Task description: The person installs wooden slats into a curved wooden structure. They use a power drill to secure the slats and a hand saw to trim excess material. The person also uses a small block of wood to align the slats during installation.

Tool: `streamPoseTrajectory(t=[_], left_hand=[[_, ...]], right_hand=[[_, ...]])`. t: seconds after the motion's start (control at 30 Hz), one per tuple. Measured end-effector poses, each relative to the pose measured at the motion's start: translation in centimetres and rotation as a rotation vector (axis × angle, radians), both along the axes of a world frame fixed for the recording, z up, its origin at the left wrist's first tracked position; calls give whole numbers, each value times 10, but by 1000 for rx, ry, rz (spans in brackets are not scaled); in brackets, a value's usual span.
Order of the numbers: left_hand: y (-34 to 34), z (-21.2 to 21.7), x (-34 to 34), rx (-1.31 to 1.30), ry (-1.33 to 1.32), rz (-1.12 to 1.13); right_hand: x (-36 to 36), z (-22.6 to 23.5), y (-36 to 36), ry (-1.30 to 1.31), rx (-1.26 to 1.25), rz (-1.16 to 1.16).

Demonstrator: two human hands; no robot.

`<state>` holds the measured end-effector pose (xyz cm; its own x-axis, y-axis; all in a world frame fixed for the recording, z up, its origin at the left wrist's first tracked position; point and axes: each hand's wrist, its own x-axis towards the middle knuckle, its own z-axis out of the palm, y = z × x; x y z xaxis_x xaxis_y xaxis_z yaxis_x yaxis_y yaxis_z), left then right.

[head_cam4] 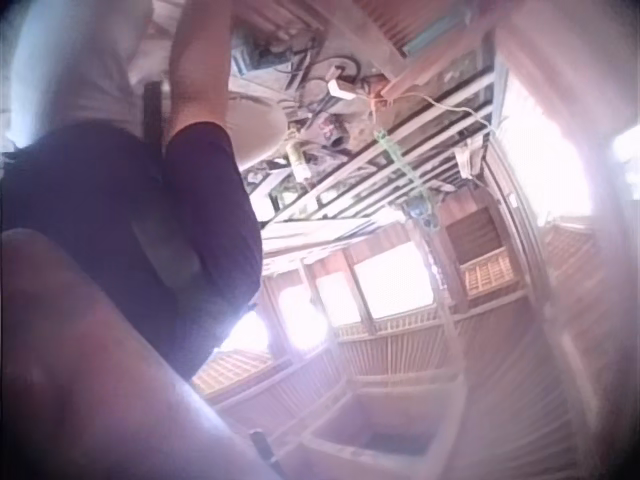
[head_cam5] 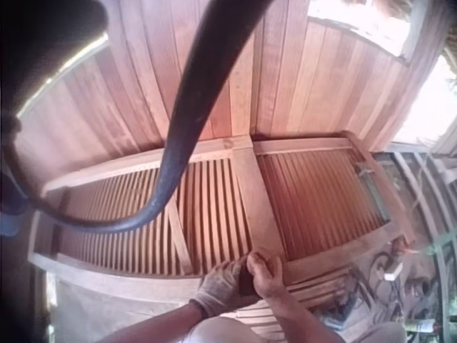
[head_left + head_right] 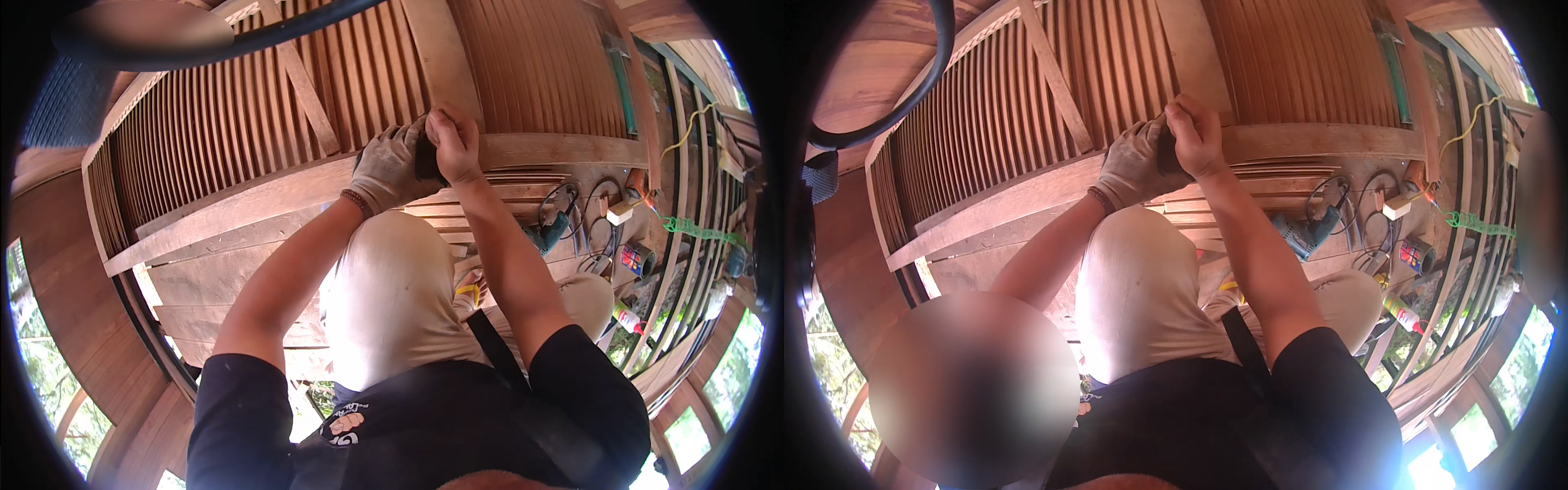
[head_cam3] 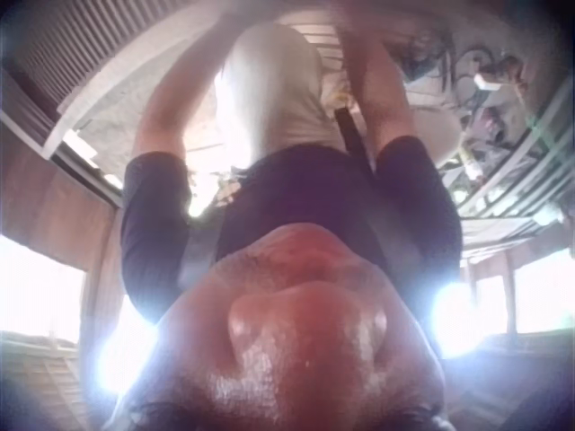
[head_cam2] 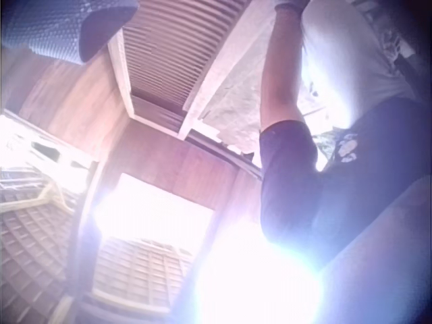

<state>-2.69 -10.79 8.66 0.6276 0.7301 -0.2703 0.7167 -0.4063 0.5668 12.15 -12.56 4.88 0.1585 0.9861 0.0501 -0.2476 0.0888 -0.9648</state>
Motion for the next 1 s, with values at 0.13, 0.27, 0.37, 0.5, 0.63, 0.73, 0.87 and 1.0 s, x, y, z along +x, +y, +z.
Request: streamPoseTrajectory(t=[0.13, 0.27, 0.37, 0.5, 0.63, 0.73, 0.87, 1.0], left_hand=[[2, -14, -5, -5, -24, -11], [0, -25, -25, -106, -608, 173], [-2, -51, -34, 75, -846, 171], [6, -48, -37, -170, -832, 232], [2, -39, -23, -261, -641, 211], [6, -14, -11, 61, -296, 35], [3, -4, 3, 174, 97, -87], [-2, -10, 1, 182, 70, -52]], right_hand=[[-12, 7, 3, -379, 108, -81], [-9, 47, 1, -270, 155, 3], [-14, 19, -3, -397, 213, -59], [-19, 14, -5, -482, 151, -8], [-19, 11, -2, -282, 146, -51], [-7, 0, 4, 83, 34, 10], [24, 10, 2, 671, -103, 71], [63, -1, -34, -283, 54, -533]])
